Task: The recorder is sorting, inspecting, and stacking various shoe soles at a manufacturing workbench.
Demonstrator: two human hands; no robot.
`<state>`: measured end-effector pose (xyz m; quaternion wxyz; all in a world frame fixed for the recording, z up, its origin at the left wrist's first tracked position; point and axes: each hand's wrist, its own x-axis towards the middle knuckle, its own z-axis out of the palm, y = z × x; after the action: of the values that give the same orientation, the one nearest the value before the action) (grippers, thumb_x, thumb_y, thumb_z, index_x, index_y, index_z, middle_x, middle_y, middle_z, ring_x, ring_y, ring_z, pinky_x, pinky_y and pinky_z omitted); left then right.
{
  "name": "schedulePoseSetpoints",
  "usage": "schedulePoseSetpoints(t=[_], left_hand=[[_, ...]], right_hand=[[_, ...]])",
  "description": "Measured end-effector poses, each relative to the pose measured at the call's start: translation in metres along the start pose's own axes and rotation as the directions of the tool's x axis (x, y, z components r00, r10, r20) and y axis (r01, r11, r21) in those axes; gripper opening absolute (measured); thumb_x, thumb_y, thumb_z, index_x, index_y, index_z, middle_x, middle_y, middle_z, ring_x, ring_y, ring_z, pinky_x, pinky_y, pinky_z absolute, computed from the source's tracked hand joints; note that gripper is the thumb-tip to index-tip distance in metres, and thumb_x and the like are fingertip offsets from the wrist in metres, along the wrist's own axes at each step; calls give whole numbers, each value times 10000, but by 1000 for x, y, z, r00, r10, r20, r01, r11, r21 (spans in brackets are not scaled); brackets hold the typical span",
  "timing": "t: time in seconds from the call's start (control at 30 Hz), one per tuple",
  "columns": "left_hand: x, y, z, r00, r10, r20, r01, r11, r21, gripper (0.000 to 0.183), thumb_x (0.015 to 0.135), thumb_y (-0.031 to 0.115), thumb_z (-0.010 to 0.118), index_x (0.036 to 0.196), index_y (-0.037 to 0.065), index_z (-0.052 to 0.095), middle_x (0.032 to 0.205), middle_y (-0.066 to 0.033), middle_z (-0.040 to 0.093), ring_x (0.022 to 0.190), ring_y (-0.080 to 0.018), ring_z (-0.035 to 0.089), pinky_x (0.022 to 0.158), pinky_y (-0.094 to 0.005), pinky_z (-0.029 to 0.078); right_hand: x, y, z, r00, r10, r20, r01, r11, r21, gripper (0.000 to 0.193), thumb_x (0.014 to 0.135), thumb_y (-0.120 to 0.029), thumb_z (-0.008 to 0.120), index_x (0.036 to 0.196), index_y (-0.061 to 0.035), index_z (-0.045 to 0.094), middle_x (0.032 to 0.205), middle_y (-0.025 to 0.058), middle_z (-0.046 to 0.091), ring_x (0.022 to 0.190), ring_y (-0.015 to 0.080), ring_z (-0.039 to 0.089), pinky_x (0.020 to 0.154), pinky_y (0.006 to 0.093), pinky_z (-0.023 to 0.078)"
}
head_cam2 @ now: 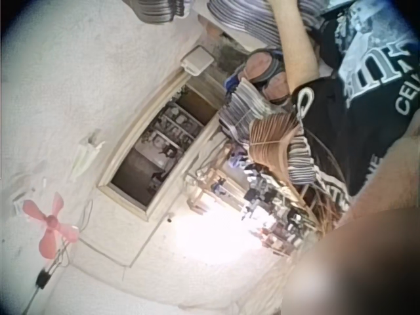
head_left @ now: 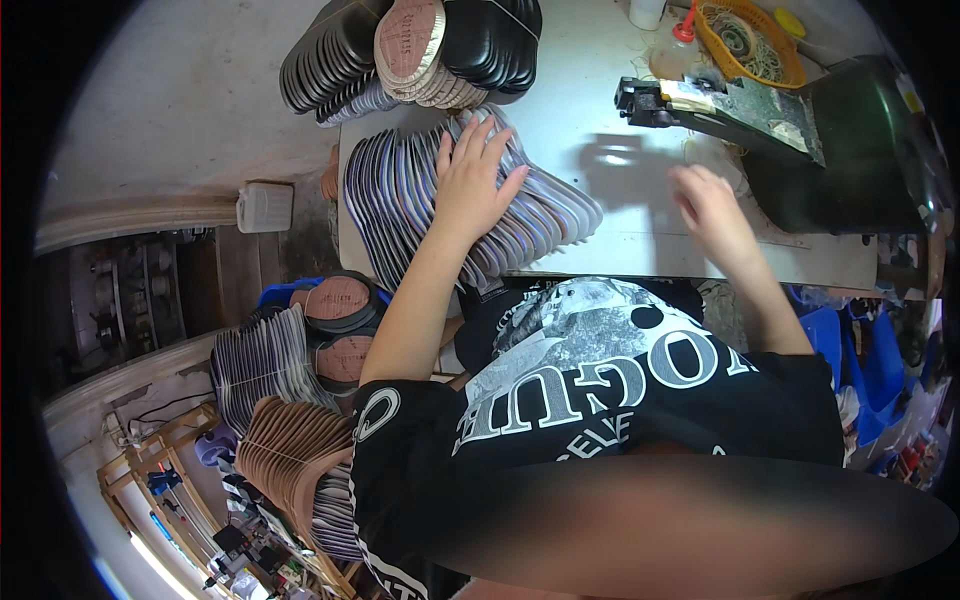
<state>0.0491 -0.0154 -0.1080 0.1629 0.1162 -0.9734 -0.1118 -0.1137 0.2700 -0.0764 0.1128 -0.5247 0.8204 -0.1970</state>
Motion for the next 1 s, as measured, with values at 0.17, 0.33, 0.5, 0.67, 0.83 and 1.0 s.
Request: schedulePoseSetpoints(t=[0.17, 0.33, 0.5, 0.67, 0.83, 1.0], left_hand=[[-8, 15, -3, 1000, -5, 5, 5, 1000, -29, 388, 843, 292, 619, 1198, 142, 579, 1347, -119, 477, 1339, -309, 357, 1108, -567, 142], [-20, 32, -9, 989, 78, 128, -55, 983, -172, 322, 837, 271, 625, 1122, 122, 618, 1321, -102, 495, 1316, -287, 396, 1111, -546, 161], [-31, 26, -13, 994, 66, 86, -54, 988, -143, 379, 827, 298, 638, 1143, 91, 614, 1297, -81, 534, 1305, -283, 411, 1108, -493, 225], [-29, 30, -19, 991, 90, 103, -76, 988, -131, 340, 819, 300, 645, 1088, 93, 627, 1235, -51, 564, 1262, -267, 442, 1091, -487, 250], [-32, 29, -18, 993, 94, 75, -83, 987, -135, 284, 788, 262, 671, 1003, 83, 626, 1171, -66, 579, 1213, -293, 472, 1061, -484, 287], [-44, 23, 4, 975, -219, 24, 191, 791, -582, 699, 861, 543, 596, 1240, -36, 495, 1261, -197, 515, 1248, -314, 436, 1085, -435, 277]], right_hand=[[32, -35, 66, 994, 48, -102, 20, 816, 577, 373, 972, -254, 502, 1232, 11, 535, 1218, 170, 588, 1106, 289, 561, 932, 380, 437], [82, -37, 101, 979, 66, 191, -189, 632, 752, 372, 980, -270, 489, 1171, 35, 578, 1027, 127, 662, 941, 179, 607, 849, 301, 472], [88, -32, 102, 920, 118, 373, -383, 471, 795, 342, 984, -264, 491, 1076, 38, 621, 923, 72, 670, 831, 85, 587, 756, 259, 491], [71, -36, 81, 972, 142, 185, -227, 762, 607, 250, 947, -227, 508, 960, -15, 639, 731, 151, 660, 646, 290, 651, 641, 396, 507], [45, -47, 37, 996, 47, -81, -23, 961, 275, 140, 906, -161, 530, 876, -39, 592, 746, 198, 628, 741, 398, 615, 649, 472, 480], [20, -53, -13, 995, -20, -99, 67, 864, 499, 131, 915, -142, 541, 912, -24, 598, 751, 189, 614, 686, 372, 604, 622, 417, 483]])
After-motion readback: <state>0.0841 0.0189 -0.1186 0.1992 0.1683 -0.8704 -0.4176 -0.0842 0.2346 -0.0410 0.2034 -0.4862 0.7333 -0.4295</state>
